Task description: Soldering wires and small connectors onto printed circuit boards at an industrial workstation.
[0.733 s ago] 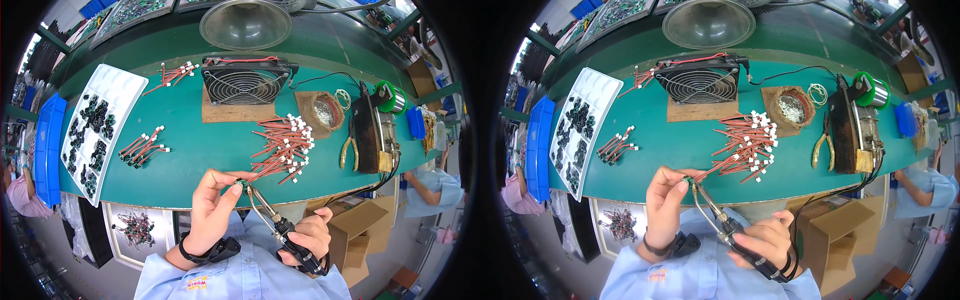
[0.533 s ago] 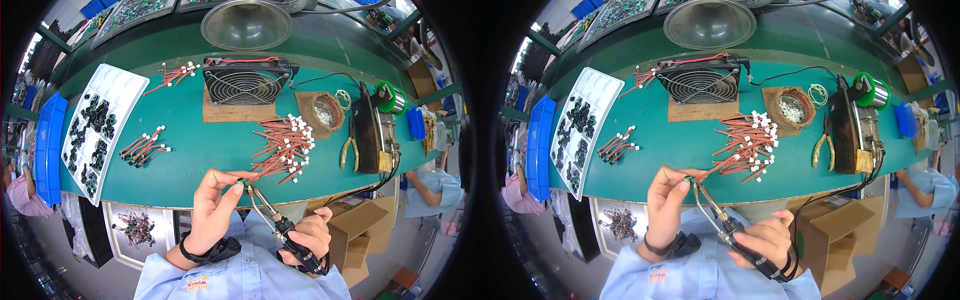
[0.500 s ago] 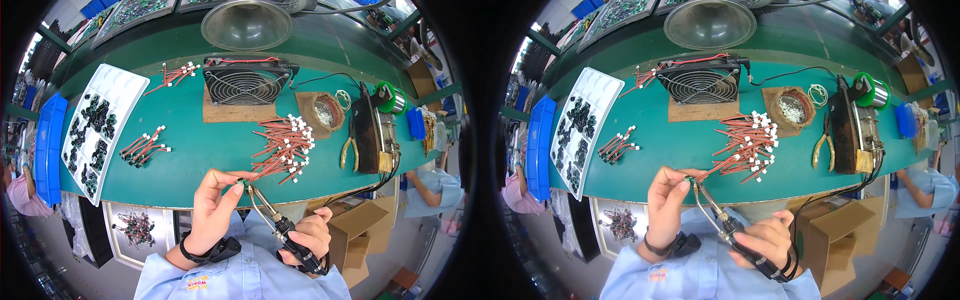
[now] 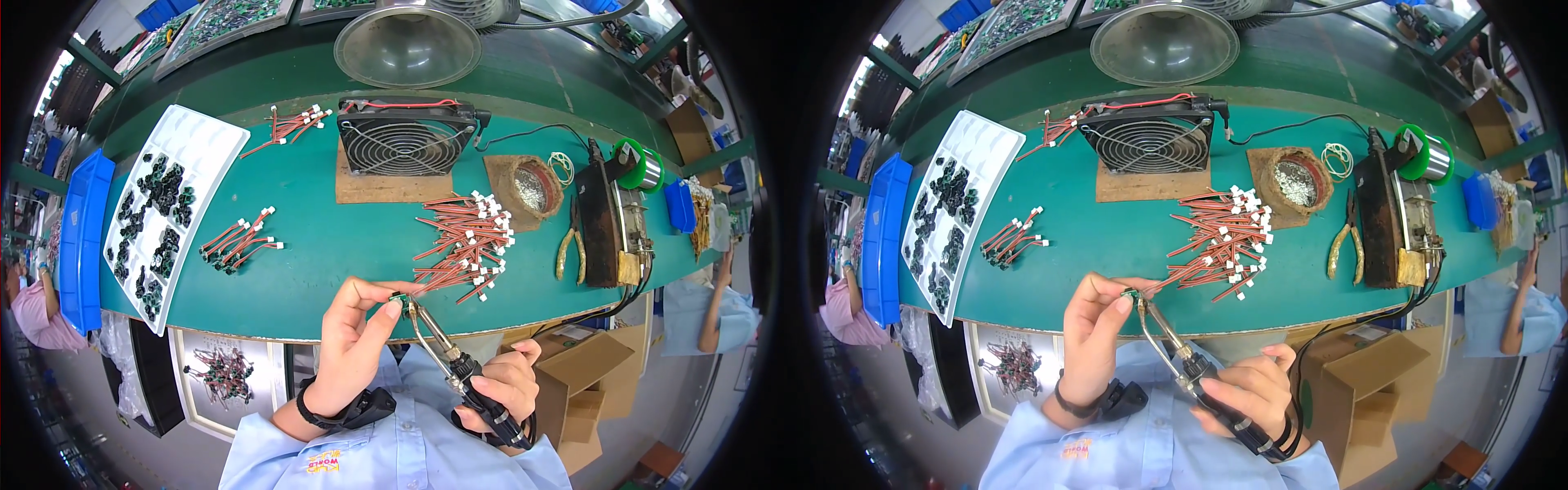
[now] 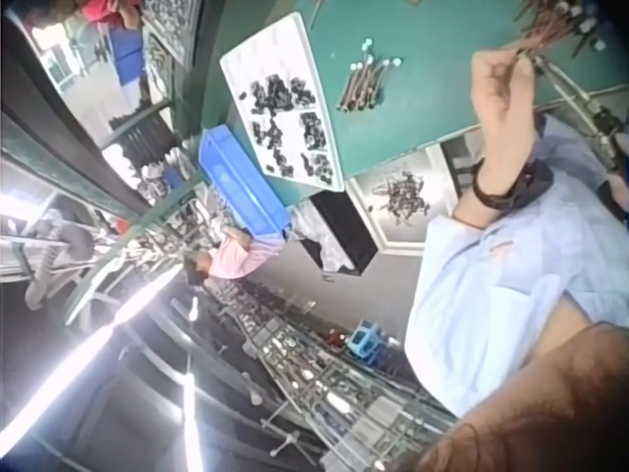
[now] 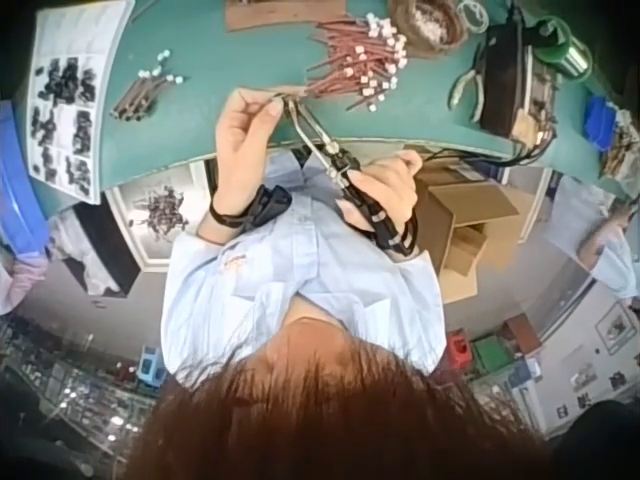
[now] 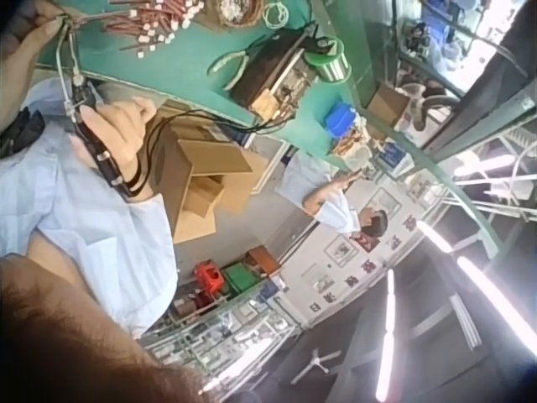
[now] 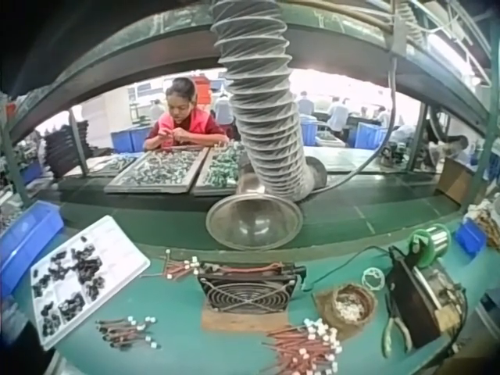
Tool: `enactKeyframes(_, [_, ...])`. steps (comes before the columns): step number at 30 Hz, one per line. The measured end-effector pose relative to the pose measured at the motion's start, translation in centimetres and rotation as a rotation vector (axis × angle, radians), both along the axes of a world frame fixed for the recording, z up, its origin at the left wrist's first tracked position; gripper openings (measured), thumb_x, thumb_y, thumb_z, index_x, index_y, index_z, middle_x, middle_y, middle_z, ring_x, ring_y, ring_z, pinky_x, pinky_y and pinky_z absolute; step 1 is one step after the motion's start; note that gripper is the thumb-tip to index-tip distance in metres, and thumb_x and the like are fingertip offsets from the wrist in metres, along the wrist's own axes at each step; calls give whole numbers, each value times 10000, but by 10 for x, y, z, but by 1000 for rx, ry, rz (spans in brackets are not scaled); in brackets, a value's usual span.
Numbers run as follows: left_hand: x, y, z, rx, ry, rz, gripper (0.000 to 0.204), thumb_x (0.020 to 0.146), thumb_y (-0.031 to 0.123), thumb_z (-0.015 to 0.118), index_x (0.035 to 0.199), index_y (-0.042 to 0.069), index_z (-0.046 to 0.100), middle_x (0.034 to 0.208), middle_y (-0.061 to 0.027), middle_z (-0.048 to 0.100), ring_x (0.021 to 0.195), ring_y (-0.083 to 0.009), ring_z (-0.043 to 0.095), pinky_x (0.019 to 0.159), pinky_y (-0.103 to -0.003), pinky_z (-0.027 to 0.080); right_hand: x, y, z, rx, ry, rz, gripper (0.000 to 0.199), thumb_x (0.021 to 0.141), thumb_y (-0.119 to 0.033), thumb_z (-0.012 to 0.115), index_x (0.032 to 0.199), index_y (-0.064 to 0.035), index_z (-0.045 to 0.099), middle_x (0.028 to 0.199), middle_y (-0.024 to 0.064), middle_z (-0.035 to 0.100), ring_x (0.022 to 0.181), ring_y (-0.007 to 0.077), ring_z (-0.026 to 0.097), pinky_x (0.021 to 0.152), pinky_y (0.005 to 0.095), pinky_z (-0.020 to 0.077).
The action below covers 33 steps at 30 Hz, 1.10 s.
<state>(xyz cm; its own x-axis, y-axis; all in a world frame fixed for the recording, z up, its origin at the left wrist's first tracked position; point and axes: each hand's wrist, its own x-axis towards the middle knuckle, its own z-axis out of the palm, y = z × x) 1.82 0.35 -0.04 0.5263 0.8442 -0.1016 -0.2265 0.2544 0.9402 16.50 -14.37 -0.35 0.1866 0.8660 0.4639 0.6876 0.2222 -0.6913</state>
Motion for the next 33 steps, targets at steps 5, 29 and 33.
enactKeyframes(5, [1,0,-1,-16,-10,21,46,903,57,470,917,22,443,1051,-195,614,983,-203,581,898,-337,426,-2,0,-3,14,-16,-14,387,601,-261,795,946,-173,645,768,-40,624,684,131,558,845,367,315])
enactKeyframes(29, [-3,-1,3,63,40,73,51,897,58,480,918,28,445,1051,-204,614,1006,-221,576,924,-349,405,3,-12,-4,85,-24,-19,433,610,-284,788,981,-144,613,738,-10,591,652,148,538,842,395,314])
enactKeyframes(33, [-4,1,13,-134,-59,-2,72,880,95,503,892,42,457,1023,-203,617,967,-224,575,915,-363,396,12,-23,-19,231,-62,-149,479,751,-307,675,1139,-96,489,737,64,581,627,155,501,831,385,340])
